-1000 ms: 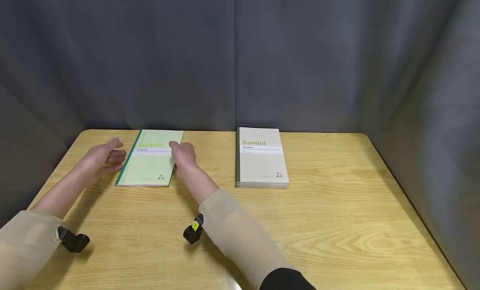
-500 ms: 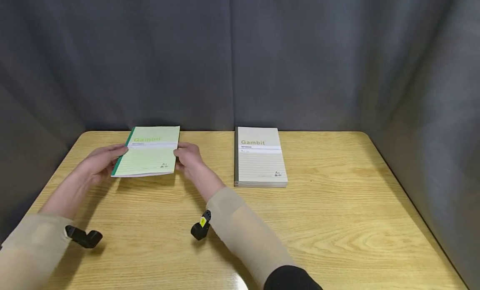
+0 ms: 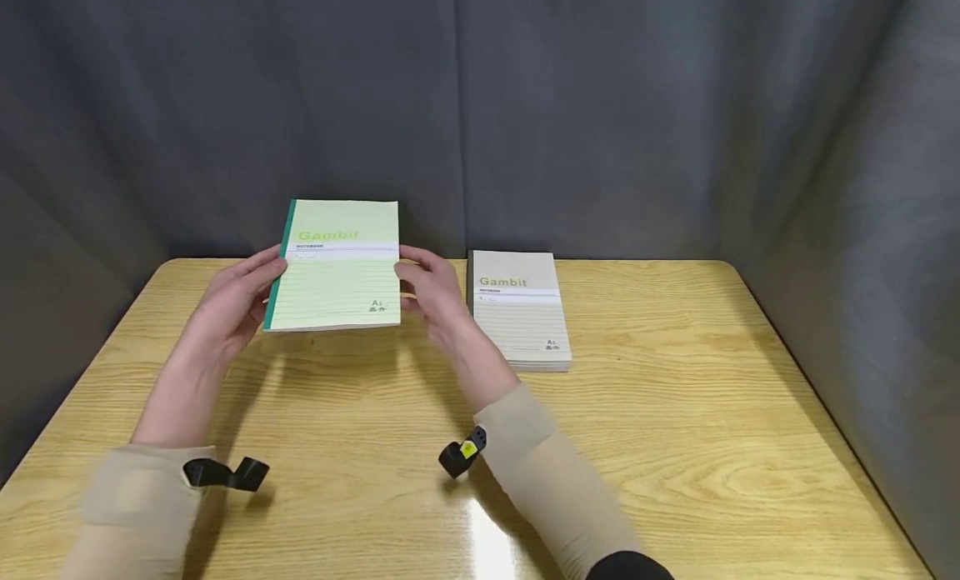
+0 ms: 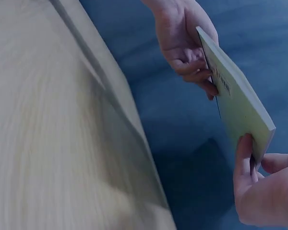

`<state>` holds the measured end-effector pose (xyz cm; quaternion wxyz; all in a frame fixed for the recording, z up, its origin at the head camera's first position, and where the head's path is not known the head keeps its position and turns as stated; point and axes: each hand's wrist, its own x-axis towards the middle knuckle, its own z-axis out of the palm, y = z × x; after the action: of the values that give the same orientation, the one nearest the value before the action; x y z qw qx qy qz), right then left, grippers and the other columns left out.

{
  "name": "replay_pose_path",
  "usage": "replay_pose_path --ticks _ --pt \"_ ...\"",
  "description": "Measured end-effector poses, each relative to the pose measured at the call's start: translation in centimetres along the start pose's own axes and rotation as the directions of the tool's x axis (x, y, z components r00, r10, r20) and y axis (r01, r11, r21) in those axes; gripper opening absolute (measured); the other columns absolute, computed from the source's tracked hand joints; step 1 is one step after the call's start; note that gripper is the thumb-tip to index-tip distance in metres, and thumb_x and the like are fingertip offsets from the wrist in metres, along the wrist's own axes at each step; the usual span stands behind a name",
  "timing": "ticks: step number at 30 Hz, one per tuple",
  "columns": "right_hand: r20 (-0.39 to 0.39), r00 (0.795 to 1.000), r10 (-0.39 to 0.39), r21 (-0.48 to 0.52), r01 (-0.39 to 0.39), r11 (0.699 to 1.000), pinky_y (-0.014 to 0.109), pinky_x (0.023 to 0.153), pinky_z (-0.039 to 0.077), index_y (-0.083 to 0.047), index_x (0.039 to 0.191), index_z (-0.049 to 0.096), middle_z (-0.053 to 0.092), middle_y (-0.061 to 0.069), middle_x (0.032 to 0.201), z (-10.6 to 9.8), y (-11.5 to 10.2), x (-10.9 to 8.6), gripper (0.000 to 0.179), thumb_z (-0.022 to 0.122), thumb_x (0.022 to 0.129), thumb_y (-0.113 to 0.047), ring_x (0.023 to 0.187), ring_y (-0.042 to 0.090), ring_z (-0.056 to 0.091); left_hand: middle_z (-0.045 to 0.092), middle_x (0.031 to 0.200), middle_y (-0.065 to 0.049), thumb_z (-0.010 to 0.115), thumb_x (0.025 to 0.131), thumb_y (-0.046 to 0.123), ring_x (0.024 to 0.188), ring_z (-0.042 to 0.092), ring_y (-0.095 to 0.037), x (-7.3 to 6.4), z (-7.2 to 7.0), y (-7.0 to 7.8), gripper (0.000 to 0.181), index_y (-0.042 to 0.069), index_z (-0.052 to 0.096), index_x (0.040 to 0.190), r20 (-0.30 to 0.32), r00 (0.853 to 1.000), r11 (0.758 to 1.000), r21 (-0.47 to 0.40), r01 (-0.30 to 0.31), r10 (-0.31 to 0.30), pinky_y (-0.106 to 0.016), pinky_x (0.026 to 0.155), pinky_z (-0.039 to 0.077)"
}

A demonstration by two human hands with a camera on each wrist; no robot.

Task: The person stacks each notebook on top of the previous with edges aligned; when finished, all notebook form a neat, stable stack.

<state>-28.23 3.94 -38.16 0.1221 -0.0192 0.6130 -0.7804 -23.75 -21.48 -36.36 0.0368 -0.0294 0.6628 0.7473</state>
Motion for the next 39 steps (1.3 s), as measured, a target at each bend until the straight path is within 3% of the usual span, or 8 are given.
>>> replay_pose_path --ticks 8,12,19,25,31,34,37,39 --pt "-0.081 0.995 -0.061 -0.061 0.056 0.997 0.019 0.067 0.054 -0.01 0.143 0.059 0.067 -0.001 0.105 -5.8 -2.4 -2.1 0.04 0.058 0.103 -0.014 0.082 0.007 0.065 0.059 0.14 -0.002 0.055 0.108 0.03 0.114 0.059 -0.012 0.5 6.9 -0.6 0.054 0.023 0.04 0.159 0.024 0.999 0.999 0.029 -0.045 0.044 -0.023 0.087 0.052" --pt "-0.112 0.991 -0.076 -0.094 0.065 0.993 0.019 0.069 0.055 -0.011 0.145 0.058 0.068 -0.002 0.109 -8.3 -3.0 -3.1 0.041 0.058 0.104 -0.017 0.086 0.007 0.067 0.06 0.13 -0.002 0.055 0.108 0.028 0.113 0.057 -0.014 0.8 9.9 -1.2 0.054 0.021 0.041 0.159 0.007 0.999 0.999 0.007 -0.041 0.041 -0.03 0.091 0.047" --pt "-0.157 0.984 -0.09 -0.152 0.066 0.986 0.021 0.079 0.054 -0.015 0.148 0.055 0.066 -0.003 0.116 -12.1 -3.5 -4.8 0.044 0.058 0.105 -0.023 0.097 0.01 0.066 0.061 0.112 0.0 0.057 0.107 0.027 0.097 0.055 -0.014 1.4 14.0 -2.4 0.051 0.019 0.046 0.156 -0.008 0.999 0.999 0.007 -0.033 0.033 -0.031 0.082 0.043" --pt "-0.162 0.983 -0.083 -0.155 0.058 0.986 0.021 0.078 0.053 -0.011 0.15 0.052 0.064 -0.002 0.112 -14.0 -3.5 -5.5 0.046 0.057 0.105 -0.021 0.094 0.008 0.065 0.065 0.118 -0.005 0.057 0.107 0.025 0.095 0.056 -0.013 1.6 16.1 -3.5 0.05 0.017 0.048 0.155 -0.011 1.0 1.0 0.005 -0.025 0.026 -0.035 0.087 0.044" --pt "-0.146 0.988 -0.042 -0.176 0.016 0.984 0.021 0.08 0.055 -0.006 0.153 0.048 0.064 -0.003 0.117 -15.8 -3.0 -6.0 0.048 0.054 0.107 -0.019 0.096 0.006 0.065 0.057 0.146 -0.008 0.056 0.107 0.022 0.103 0.053 -0.017 1.7 16.9 -4.6 0.052 0.016 0.045 0.157 0.036 0.999 0.999 0.027 0.02 -0.021 -0.046 0.095 0.046" --pt "-0.13 0.991 -0.016 -0.185 -0.008 0.983 0.021 0.082 0.056 -0.005 0.153 0.047 0.063 -0.003 0.119 -16.6 -2.5 -6.2 0.048 0.054 0.107 -0.019 0.098 0.006 0.065 0.065 0.127 -0.004 0.055 0.105 0.017 0.1 0.052 -0.017 1.6 17.0 -5.1 0.053 0.016 0.044 0.157 0.063 0.997 0.998 0.053 0.036 -0.04 -0.049 0.097 0.048" --pt "-0.116 0.993 -0.011 -0.195 -0.012 0.981 0.02 0.083 0.057 -0.003 0.153 0.046 0.063 -0.003 0.12 -17.3 -2.0 -6.2 0.048 0.053 0.108 -0.018 0.099 0.006 0.065 0.061 0.102 -0.002 0.054 0.105 0.013 0.095 0.055 -0.017 1.6 17.2 -5.6 0.056 0.016 0.041 0.159 0.089 0.995 0.996 0.081 0.039 -0.046 -0.048 0.096 0.051" --pt "-0.109 0.994 -0.014 -0.194 -0.007 0.981 0.02 0.082 0.057 -0.001 0.153 0.045 0.063 -0.004 0.118 -17.6 -1.8 -6.2 0.049 0.053 0.108 -0.017 0.098 0.006 0.065 0.058 0.101 -0.001 0.054 0.105 0.013 0.094 0.055 -0.015 1.6 17.3 -5.9 0.058 0.014 0.037 0.16 0.103 0.994 0.994 0.099 0.035 -0.046 -0.045 0.094 0.052"
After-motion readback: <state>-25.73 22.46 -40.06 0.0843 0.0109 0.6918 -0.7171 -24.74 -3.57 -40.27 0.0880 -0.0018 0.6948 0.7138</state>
